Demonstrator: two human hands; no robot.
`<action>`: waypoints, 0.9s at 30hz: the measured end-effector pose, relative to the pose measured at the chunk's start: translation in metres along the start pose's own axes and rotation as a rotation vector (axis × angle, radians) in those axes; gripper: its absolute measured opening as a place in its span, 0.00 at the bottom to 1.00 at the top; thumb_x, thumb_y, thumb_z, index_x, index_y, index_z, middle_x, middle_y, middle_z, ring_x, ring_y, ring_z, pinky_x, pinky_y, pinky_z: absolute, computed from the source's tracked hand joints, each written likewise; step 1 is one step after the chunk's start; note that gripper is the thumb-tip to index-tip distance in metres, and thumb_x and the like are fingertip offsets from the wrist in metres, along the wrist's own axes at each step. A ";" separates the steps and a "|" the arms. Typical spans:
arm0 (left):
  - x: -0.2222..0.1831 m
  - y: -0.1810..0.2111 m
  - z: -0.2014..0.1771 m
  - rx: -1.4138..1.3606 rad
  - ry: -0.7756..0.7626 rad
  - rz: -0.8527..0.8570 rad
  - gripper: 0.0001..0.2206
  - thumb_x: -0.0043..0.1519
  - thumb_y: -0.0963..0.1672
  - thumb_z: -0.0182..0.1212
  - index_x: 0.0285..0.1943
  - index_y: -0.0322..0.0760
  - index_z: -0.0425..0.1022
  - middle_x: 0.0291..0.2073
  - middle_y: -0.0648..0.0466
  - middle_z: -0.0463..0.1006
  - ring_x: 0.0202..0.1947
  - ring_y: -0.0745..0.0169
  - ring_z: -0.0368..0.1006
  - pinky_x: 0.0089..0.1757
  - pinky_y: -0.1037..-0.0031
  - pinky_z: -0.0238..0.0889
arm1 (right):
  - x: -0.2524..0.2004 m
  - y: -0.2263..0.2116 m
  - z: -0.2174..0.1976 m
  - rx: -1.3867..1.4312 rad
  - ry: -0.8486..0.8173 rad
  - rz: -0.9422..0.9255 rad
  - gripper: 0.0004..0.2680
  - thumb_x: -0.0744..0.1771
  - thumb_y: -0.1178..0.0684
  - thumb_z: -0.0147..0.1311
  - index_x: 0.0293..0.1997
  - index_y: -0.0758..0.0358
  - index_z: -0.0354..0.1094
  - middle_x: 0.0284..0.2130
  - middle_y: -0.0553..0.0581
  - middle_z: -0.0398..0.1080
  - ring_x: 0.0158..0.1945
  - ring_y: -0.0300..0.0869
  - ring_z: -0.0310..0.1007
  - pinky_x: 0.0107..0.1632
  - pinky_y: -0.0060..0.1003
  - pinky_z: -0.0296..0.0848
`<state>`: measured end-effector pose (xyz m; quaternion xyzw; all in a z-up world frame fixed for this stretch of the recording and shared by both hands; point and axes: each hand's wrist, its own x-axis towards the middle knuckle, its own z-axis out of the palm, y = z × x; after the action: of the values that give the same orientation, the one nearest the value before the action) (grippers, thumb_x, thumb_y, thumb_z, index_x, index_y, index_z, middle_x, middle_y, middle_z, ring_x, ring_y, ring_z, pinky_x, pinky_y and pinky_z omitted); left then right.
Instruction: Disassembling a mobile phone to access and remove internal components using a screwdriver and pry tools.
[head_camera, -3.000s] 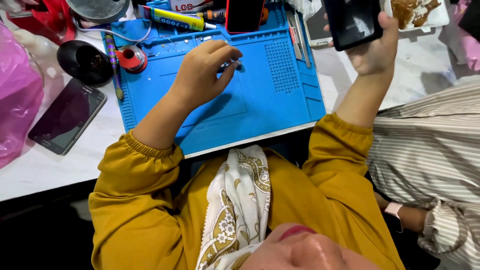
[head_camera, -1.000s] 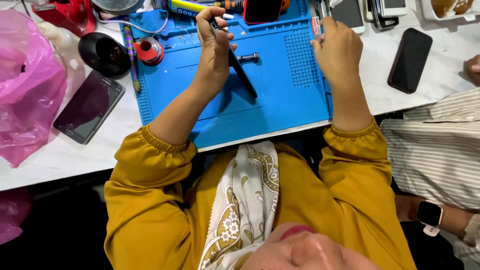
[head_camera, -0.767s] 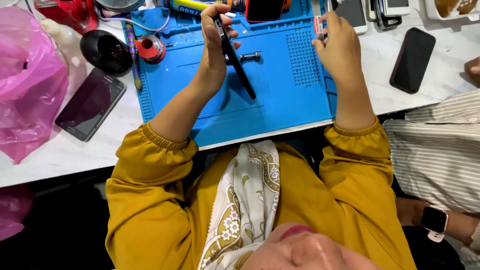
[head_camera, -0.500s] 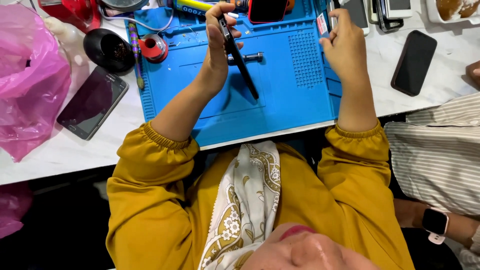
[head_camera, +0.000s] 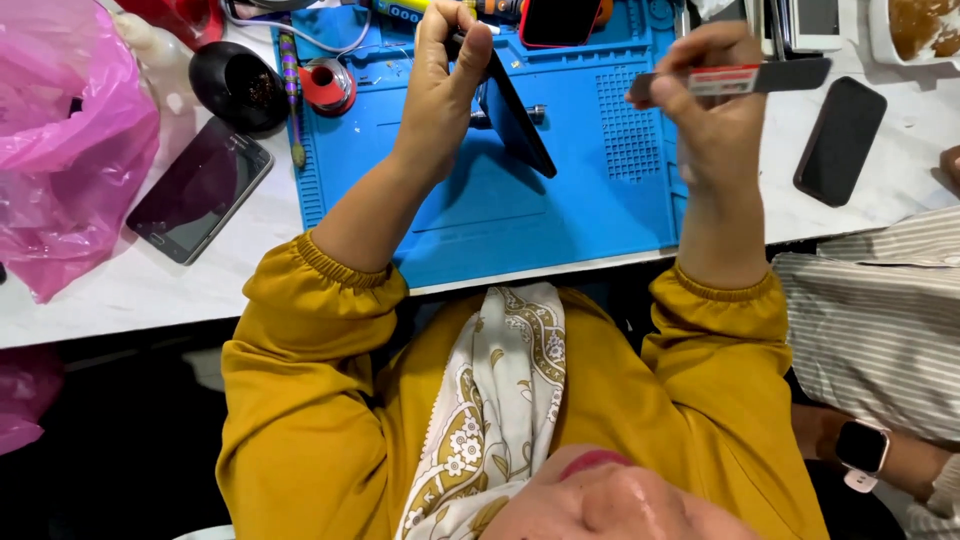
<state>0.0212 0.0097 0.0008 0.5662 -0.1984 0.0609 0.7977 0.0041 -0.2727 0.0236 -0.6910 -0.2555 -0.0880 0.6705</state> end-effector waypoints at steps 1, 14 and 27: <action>0.001 0.002 0.000 0.016 0.036 0.004 0.20 0.65 0.60 0.56 0.45 0.46 0.64 0.39 0.57 0.59 0.38 0.68 0.59 0.44 0.77 0.67 | 0.002 -0.003 0.015 0.013 -0.047 -0.025 0.06 0.72 0.57 0.59 0.50 0.61 0.64 0.42 0.55 0.69 0.42 0.42 0.75 0.49 0.32 0.79; 0.000 0.007 0.001 0.129 0.106 0.072 0.19 0.64 0.59 0.57 0.41 0.47 0.69 0.39 0.60 0.66 0.42 0.67 0.61 0.47 0.76 0.59 | 0.047 -0.022 0.093 -0.259 -0.119 -0.179 0.04 0.73 0.63 0.59 0.46 0.68 0.66 0.40 0.59 0.67 0.43 0.45 0.71 0.47 0.35 0.73; 0.000 0.005 0.001 0.041 0.097 0.062 0.18 0.63 0.57 0.62 0.41 0.46 0.68 0.37 0.61 0.67 0.39 0.70 0.62 0.45 0.77 0.60 | 0.045 -0.023 0.104 -0.393 -0.058 -0.343 0.05 0.73 0.58 0.58 0.44 0.69 0.68 0.35 0.60 0.71 0.34 0.44 0.72 0.39 0.35 0.72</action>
<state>0.0194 0.0110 0.0053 0.5722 -0.1756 0.1167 0.7925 0.0084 -0.1617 0.0562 -0.7568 -0.3658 -0.2285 0.4912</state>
